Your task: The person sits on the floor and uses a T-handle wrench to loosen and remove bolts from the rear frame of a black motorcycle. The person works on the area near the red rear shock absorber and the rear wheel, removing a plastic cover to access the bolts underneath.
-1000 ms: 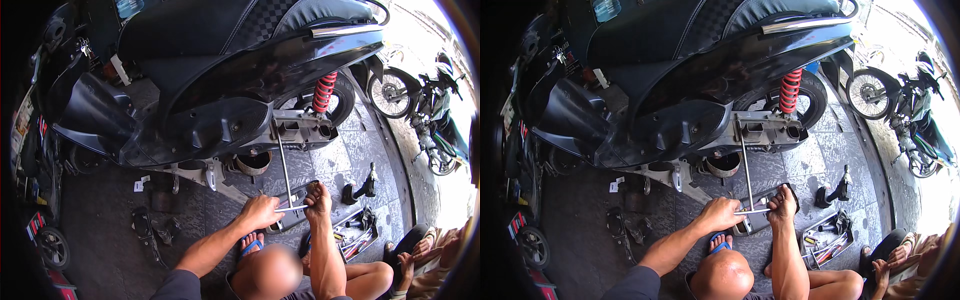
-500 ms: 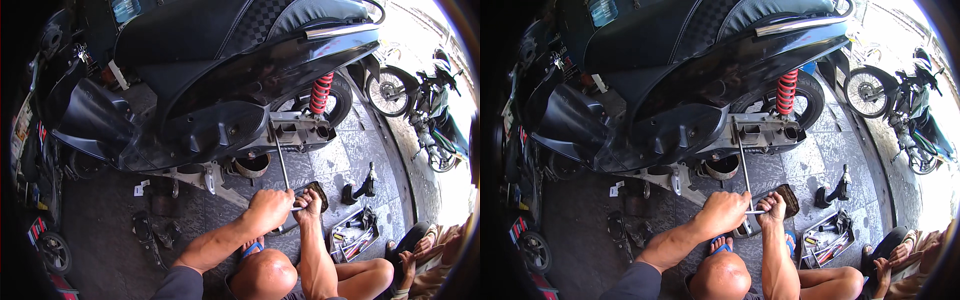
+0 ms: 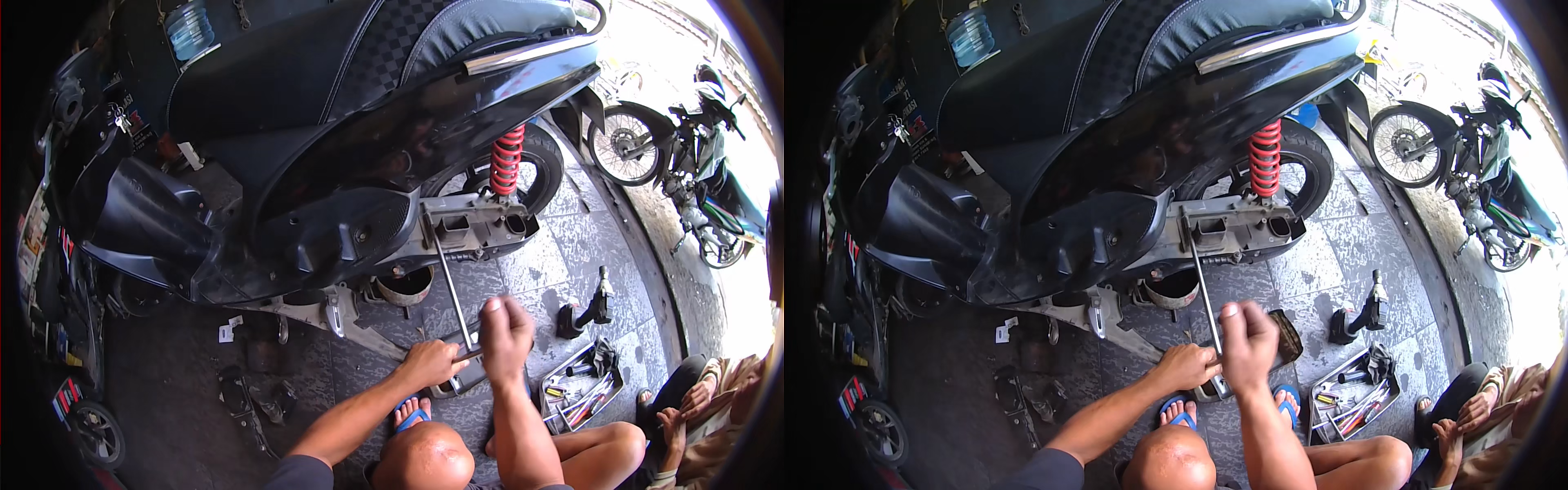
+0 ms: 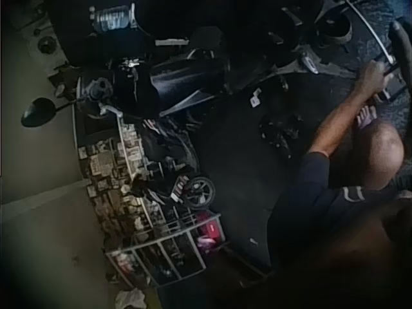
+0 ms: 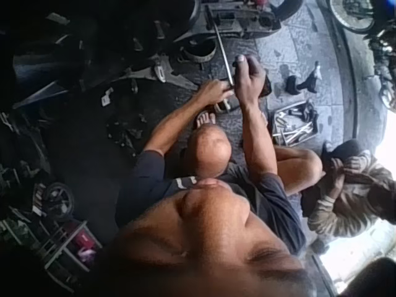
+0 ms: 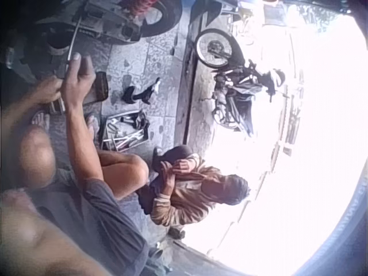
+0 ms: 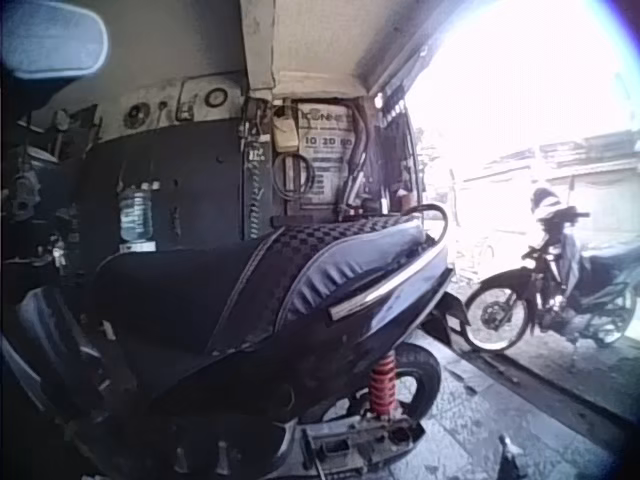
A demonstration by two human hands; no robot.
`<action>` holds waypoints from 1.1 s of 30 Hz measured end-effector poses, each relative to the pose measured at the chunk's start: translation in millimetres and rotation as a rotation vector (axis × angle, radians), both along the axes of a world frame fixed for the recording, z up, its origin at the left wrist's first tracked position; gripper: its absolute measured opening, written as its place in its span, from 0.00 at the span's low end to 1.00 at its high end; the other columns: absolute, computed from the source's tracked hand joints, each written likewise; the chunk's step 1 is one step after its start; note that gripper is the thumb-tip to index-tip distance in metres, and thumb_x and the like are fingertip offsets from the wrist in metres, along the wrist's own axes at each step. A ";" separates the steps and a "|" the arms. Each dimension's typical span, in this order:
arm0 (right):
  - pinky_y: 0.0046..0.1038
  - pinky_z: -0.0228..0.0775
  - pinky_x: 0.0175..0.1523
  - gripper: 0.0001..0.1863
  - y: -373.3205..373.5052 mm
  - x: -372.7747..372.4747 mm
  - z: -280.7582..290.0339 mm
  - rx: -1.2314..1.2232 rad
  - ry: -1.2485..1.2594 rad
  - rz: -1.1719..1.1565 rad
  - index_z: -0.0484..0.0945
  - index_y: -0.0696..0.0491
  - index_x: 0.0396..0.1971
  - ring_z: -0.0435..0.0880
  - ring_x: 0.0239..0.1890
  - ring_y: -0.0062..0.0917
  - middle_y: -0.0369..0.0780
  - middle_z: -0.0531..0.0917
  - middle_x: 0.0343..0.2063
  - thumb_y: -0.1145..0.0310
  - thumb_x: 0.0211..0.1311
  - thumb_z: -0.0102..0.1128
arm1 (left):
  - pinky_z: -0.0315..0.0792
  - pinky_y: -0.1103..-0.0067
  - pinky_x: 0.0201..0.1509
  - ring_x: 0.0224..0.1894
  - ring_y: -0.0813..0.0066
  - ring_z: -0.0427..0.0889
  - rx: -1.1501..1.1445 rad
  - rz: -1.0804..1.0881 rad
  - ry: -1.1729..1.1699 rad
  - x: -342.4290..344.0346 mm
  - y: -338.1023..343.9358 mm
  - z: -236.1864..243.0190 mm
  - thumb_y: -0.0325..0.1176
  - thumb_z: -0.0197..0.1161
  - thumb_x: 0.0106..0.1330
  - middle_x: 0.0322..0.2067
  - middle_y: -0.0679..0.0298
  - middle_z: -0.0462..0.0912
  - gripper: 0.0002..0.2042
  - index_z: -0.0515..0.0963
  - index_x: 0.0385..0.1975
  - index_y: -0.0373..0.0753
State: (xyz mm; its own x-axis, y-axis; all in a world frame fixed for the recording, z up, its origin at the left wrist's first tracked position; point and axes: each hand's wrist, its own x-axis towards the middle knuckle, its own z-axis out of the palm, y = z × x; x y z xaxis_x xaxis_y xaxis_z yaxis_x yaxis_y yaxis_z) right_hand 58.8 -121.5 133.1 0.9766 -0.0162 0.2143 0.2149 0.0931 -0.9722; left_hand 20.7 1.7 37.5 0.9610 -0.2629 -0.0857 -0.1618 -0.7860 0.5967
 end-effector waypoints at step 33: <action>0.37 0.70 0.52 0.37 -3.0 -24.8 -87.8 -0.593 -0.420 0.060 0.69 0.54 0.58 0.74 0.45 0.44 0.49 0.73 0.45 0.85 0.40 0.54 | 0.70 0.71 0.60 0.51 0.66 0.79 -1.340 0.060 0.748 75.1 21.1 -6.5 0.43 0.43 0.73 0.49 0.52 0.79 0.24 0.72 0.53 0.27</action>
